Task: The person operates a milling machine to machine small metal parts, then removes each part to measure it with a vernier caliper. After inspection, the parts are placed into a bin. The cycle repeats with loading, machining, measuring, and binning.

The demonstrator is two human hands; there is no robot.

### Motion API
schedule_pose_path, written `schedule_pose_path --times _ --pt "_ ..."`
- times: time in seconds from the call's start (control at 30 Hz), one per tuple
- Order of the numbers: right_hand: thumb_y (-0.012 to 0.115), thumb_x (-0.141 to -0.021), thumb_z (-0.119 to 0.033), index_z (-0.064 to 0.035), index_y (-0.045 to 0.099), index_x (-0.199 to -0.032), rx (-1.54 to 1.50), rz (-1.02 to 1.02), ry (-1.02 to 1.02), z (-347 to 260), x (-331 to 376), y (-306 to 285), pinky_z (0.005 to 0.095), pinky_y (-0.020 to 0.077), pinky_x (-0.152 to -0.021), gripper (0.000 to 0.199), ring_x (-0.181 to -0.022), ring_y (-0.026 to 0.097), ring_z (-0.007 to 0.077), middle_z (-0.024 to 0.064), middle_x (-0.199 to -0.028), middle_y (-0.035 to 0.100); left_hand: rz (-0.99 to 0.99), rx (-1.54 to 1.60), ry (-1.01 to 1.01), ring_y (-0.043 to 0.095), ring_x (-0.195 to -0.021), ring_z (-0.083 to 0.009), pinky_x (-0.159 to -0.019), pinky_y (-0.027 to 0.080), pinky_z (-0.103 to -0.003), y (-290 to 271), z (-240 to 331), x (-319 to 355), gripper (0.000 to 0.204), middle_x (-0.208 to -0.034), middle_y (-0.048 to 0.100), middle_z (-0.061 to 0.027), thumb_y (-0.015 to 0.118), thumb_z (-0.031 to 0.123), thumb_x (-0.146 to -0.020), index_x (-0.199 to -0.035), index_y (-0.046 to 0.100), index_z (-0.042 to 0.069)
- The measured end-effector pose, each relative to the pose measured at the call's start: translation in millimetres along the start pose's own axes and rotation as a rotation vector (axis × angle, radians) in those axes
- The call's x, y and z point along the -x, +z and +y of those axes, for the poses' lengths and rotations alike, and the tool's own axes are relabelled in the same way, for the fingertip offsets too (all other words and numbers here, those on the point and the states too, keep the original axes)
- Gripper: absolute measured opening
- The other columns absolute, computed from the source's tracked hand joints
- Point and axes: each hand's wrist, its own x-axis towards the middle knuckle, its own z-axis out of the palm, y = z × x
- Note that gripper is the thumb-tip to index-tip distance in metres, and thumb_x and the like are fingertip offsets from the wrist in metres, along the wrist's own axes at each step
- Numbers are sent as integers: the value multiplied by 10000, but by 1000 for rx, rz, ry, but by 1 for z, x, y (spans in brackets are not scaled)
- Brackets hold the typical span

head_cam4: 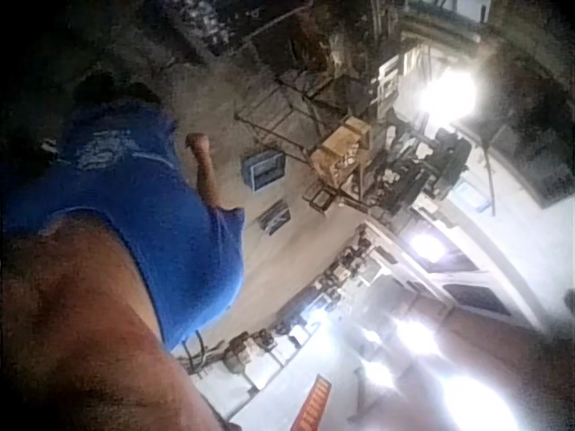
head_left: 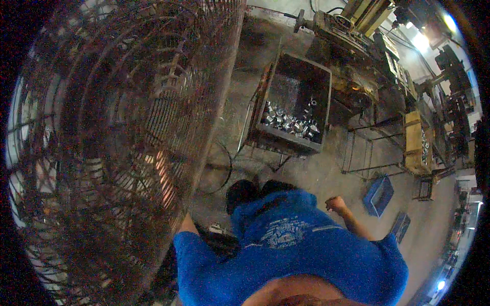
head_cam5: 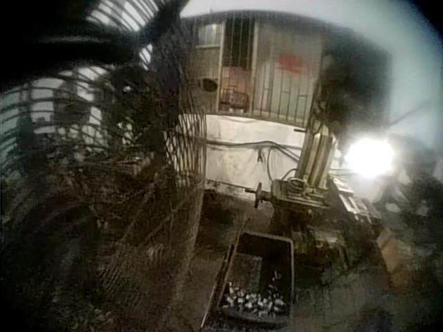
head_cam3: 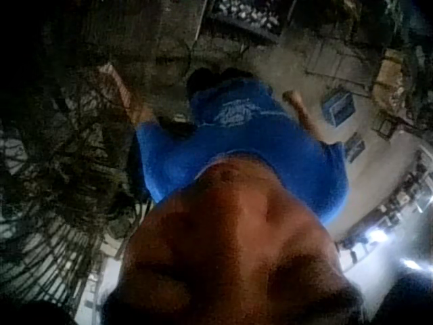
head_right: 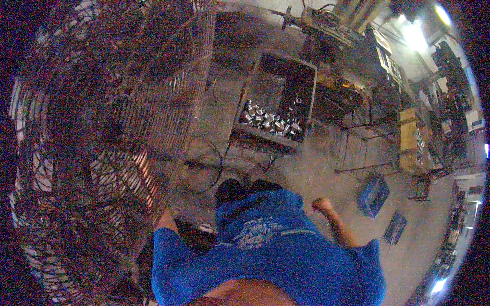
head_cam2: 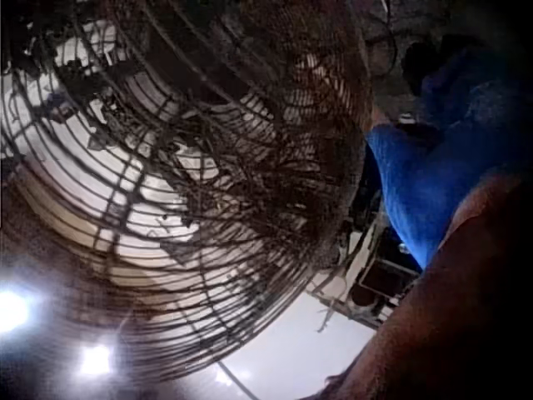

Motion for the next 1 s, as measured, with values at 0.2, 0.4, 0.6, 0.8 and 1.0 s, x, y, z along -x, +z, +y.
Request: schedule_pose_path --times 0.2,0.4,0.6,0.8,1.0 --pt "607 -729 -133 -60 673 -847 15 37 97 17 -26 -2 269 487 -509 154 -584 598 93 45 -733 656 -12 11 -13 552 -597 -187 -516 439 -319 1 3 4 244 -784 596 -125 599 104 -738 -925 588 -51" --pt "624 -671 -73 -64 672 -835 -203 59 212 -51 -6 -42 264 511 -559 170 -640 622 109 46 -802 662 -5 -6 -15 549 -588 -186 -512 438 -319 -3 -2 14 241 -777 592 -125 596 107 -742 -923 586 -52" --pt "595 -669 -99 -88 677 -890 116 55 -213 -9 17 -27 258 513 -577 235 -665 631 125 35 -776 667 -22 -87 -149 545 -580 -184 -508 438 -320 -9 -26 69 239 -771 588 -125 593 110 -746 -921 584 -53" --pt "592 -621 -161 -101 662 -947 -243 218 218 -45 36 -67 329 513 -623 339 -699 629 252 107 -727 645 -457 -595 -353 541 -571 -183 -504 437 -320 4 -91 179 237 -764 585 -125 590 113 -750 -919 582 -53" --pt "607 -521 -184 -26 538 -1082 80 659 -539 -254 101 -354 409 443 -698 587 -861 521 338 152 -982 554 -769 -830 -134 587 -715 -178 -603 473 -305 138 -39 210 293 -863 635 -131 642 129 -756 -991 599 -42"
